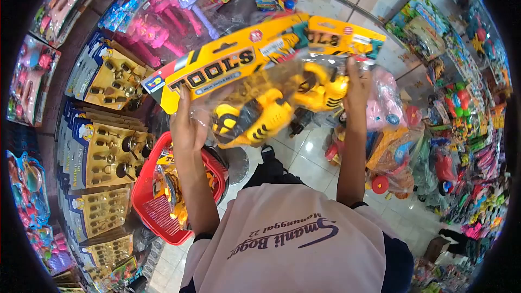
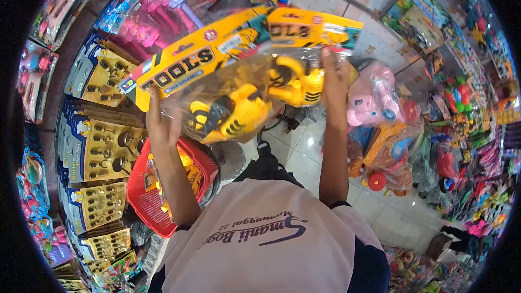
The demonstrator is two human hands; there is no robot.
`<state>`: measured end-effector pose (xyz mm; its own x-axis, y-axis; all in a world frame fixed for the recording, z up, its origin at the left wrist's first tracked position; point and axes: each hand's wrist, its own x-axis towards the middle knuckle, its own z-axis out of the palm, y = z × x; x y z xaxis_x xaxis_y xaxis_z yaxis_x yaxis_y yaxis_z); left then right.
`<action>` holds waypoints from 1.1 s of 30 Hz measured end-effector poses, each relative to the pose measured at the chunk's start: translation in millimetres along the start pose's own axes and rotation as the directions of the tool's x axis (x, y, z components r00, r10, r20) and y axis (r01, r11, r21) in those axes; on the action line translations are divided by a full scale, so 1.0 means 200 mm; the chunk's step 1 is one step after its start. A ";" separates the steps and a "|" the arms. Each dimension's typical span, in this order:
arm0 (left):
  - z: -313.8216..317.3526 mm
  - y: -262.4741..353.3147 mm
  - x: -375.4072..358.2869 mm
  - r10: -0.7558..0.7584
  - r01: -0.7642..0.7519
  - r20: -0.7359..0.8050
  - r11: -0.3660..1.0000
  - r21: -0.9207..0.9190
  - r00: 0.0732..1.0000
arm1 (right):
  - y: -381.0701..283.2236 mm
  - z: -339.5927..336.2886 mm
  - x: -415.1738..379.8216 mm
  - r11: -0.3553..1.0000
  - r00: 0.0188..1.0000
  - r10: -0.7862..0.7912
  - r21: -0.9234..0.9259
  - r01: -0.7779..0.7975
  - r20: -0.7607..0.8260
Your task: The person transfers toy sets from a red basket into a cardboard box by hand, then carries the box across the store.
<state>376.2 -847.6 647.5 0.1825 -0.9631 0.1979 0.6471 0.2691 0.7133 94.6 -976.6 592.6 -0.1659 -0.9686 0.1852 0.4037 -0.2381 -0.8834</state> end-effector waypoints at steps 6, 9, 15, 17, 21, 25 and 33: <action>-0.19 0.02 0.21 0.012 -0.012 -0.111 1.000 -0.004 0.994 | 0.10 0.01 0.28 0.994 0.993 -0.052 0.086 0.062 -0.107; -0.31 -0.06 0.31 -0.025 0.019 -0.174 0.999 -0.038 0.984 | 0.17 0.02 0.35 0.995 0.991 -0.037 0.083 0.048 -0.130; -0.56 -0.32 0.47 -0.175 0.149 -0.222 0.981 -0.126 0.959 | 0.31 0.03 0.53 0.997 0.999 0.012 0.075 -0.009 -0.034; -0.56 -0.40 0.50 -0.232 0.202 -0.247 0.969 -0.143 0.941 | 0.36 0.01 0.62 0.998 0.999 0.035 0.052 -0.036 0.008; -0.67 -0.62 0.53 -0.385 0.318 -0.256 0.910 -0.267 0.887 | 0.46 0.02 0.76 0.990 0.991 0.132 -0.062 -0.130 0.021; -0.91 -0.89 0.51 -0.459 0.326 -0.314 0.859 -0.394 0.831 | 0.57 0.01 0.90 0.970 0.951 0.235 -0.107 -0.217 0.202; -1.33 -1.26 0.43 -0.449 0.415 -0.765 0.871 -0.262 0.461 | 0.78 -0.03 1.03 0.898 0.833 0.436 -0.218 -0.381 0.340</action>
<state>425.6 -997.6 304.9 0.3596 -0.5637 -0.7436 0.8335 -0.1642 0.5276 119.0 -1212.7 489.7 0.3438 -0.9353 -0.0845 0.2301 0.1711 -0.9580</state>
